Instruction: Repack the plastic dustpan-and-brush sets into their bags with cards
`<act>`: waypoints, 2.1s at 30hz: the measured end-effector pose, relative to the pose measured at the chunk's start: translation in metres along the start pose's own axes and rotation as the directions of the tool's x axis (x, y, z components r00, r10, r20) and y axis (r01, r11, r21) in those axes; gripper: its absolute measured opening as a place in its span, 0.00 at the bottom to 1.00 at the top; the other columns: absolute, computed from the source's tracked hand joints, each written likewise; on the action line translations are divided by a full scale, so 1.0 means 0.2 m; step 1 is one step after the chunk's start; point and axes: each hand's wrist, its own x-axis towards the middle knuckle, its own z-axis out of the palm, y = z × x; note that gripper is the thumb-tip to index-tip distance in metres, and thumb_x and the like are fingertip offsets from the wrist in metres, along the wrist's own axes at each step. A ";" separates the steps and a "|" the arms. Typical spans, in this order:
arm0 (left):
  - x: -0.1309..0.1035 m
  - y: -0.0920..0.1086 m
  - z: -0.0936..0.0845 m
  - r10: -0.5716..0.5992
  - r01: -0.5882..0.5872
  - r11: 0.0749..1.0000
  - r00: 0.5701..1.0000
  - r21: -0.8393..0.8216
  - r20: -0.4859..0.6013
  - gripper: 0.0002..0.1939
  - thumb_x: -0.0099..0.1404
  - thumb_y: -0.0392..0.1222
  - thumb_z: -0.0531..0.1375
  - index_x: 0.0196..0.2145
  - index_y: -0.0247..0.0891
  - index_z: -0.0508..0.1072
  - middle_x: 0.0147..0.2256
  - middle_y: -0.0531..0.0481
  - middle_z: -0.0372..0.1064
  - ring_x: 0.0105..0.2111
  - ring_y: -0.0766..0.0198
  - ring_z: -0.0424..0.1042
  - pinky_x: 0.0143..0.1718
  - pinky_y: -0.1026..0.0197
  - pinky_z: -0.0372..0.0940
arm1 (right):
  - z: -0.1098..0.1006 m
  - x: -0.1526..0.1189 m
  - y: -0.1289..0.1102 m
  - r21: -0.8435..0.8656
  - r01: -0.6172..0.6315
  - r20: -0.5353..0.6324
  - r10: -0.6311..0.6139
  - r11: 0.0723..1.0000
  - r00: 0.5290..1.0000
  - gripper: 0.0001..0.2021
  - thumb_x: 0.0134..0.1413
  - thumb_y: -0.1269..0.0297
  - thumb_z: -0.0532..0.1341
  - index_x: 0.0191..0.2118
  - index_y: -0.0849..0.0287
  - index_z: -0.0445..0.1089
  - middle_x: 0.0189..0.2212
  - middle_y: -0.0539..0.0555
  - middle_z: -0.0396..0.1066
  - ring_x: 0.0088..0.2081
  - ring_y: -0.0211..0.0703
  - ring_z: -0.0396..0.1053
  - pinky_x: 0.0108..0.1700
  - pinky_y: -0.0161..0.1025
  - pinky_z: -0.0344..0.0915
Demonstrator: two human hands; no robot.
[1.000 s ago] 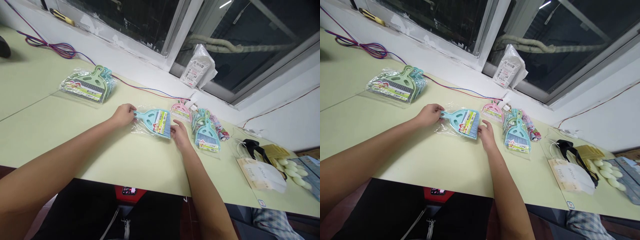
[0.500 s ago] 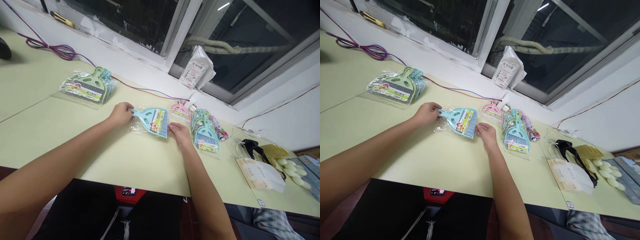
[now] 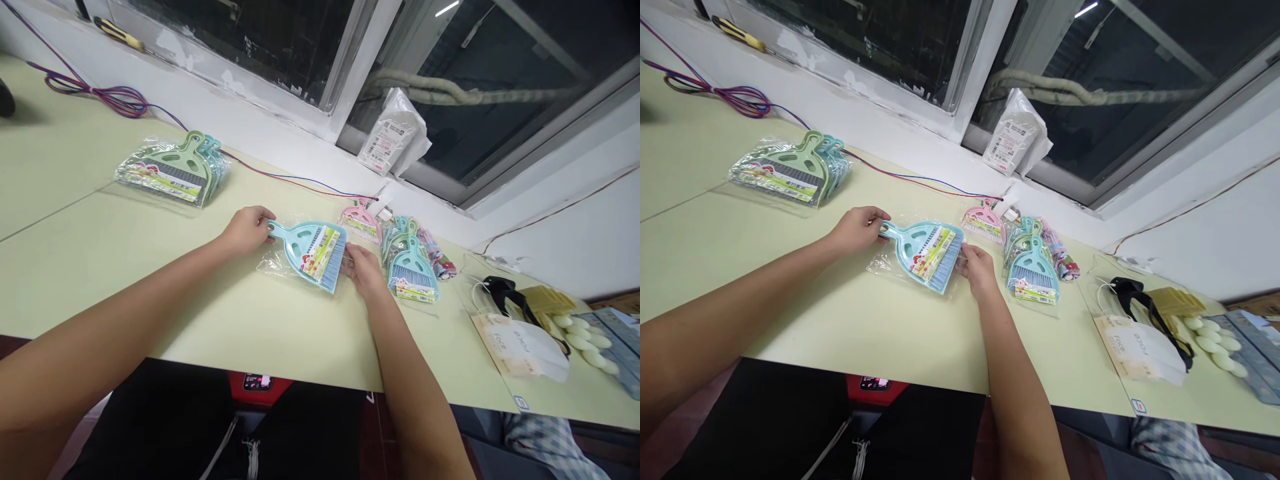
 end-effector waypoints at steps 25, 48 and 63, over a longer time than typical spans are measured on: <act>0.03 -0.03 -0.05 0.029 -0.020 0.998 0.986 0.056 -0.167 0.14 0.67 0.33 0.54 0.47 0.38 0.75 0.44 0.46 0.77 0.26 0.63 0.78 0.32 0.62 0.70 | -0.08 -0.05 -0.10 -0.232 -0.165 0.239 0.221 0.959 0.946 0.04 0.63 0.71 0.65 0.37 0.64 0.78 0.34 0.57 0.79 0.26 0.33 0.73 0.27 0.29 0.75; 0.04 -0.08 -0.01 -0.030 0.053 0.992 0.979 0.110 -0.203 0.16 0.64 0.34 0.54 0.48 0.36 0.74 0.30 0.48 0.75 0.22 0.60 0.76 0.32 0.58 0.71 | -0.02 -0.10 -0.05 -0.341 -0.314 0.471 0.450 0.886 0.759 0.09 0.55 0.68 0.72 0.40 0.66 0.76 0.31 0.57 0.79 0.27 0.36 0.76 0.30 0.32 0.78; 0.07 -0.09 -0.09 0.032 0.004 0.940 0.995 0.342 -0.098 0.12 0.64 0.42 0.56 0.38 0.38 0.80 0.26 0.46 0.77 0.27 0.57 0.74 0.32 0.59 0.66 | -0.04 -0.05 -0.07 -0.499 -0.132 0.085 0.201 0.856 0.976 0.13 0.58 0.55 0.69 0.31 0.60 0.72 0.30 0.58 0.79 0.19 0.33 0.68 0.15 0.29 0.62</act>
